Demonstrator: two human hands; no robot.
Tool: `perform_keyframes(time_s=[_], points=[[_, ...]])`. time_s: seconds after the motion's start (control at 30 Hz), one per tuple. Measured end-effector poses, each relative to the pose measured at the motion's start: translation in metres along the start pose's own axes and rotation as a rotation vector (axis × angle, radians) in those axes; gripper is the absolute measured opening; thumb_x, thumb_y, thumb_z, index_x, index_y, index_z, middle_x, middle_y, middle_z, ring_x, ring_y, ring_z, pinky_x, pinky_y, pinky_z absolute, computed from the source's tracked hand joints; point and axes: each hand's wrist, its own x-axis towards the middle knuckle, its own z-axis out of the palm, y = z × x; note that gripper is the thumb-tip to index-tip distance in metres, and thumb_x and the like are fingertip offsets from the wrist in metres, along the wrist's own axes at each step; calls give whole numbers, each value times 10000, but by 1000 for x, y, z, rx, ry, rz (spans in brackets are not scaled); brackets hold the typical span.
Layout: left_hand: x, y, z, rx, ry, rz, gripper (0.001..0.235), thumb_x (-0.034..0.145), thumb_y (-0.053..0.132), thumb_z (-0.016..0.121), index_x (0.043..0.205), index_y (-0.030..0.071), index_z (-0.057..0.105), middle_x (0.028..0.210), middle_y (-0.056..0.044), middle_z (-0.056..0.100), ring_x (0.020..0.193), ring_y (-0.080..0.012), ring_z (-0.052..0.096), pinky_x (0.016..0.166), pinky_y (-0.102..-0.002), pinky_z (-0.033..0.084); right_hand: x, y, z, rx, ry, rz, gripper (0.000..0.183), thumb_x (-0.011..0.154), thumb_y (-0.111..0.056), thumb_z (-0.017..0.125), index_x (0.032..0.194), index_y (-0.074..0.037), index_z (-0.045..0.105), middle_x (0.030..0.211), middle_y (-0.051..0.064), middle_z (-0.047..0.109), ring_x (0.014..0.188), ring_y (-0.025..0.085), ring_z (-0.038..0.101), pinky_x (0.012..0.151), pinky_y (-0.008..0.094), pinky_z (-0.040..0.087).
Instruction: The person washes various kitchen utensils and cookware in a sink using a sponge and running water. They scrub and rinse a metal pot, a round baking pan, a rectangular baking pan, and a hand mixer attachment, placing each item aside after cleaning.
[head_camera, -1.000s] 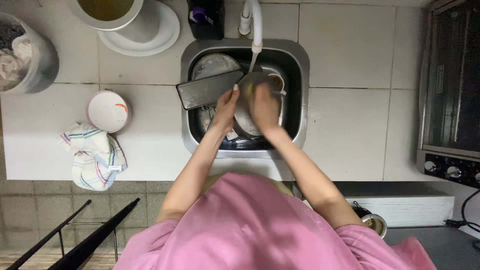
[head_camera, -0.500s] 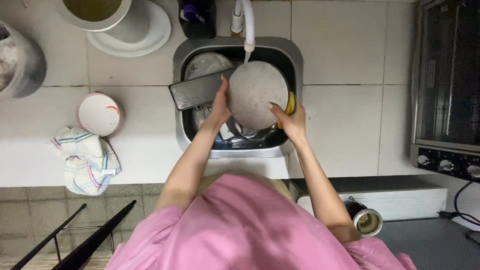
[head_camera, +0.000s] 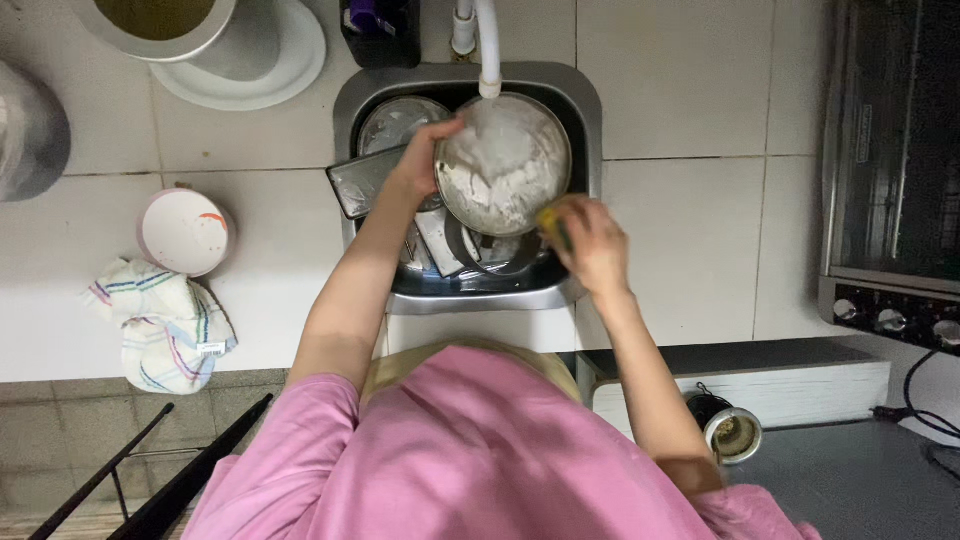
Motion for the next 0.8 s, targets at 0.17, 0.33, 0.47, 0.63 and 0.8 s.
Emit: perform_keyframes(time_s=[0.17,0.33,0.47,0.63,0.8], points=[[-1,12,-16,117,-121,93,713,786,542,945,1296,86,744,1281,-149,774,1218,-356,743,1094,-517,592,-25,32,-28,119,-222,568,789,834,-281,959,1404,75,544,1378,298,488,1157,538,620,939,601,568],[3,9,-5,154,-133,68,834,757,646,832,1335,61,692,1297,-172,732,1239,-390,711,1125,-558,555,-4,27,-20,113,-111,640,719,1010,-349,813,1527,25,482,1537,249,438,1446,476,369,1150,648,347],[-2,1,8,122,-95,67,662,779,586,777,1215,90,731,1148,-119,780,1107,-306,751,1003,-494,607,74,-16,2,76,-221,560,1242,879,-941,601,1713,-96,239,1774,197,243,1653,412,138,1280,738,74],[-8,4,11,46,-253,75,621,860,552,757,1275,92,714,1184,-126,782,1113,-310,748,995,-469,597,163,-57,16,-149,-545,439,1502,802,-1090,690,1764,-144,31,1795,169,-57,1628,422,-81,1172,871,138],[-16,23,-13,66,-187,88,467,887,469,782,1177,104,769,1101,-96,819,992,-251,792,964,-413,633,180,-38,46,160,-104,538,1105,869,-815,764,1663,-176,336,1715,108,383,1601,332,334,1168,763,320]])
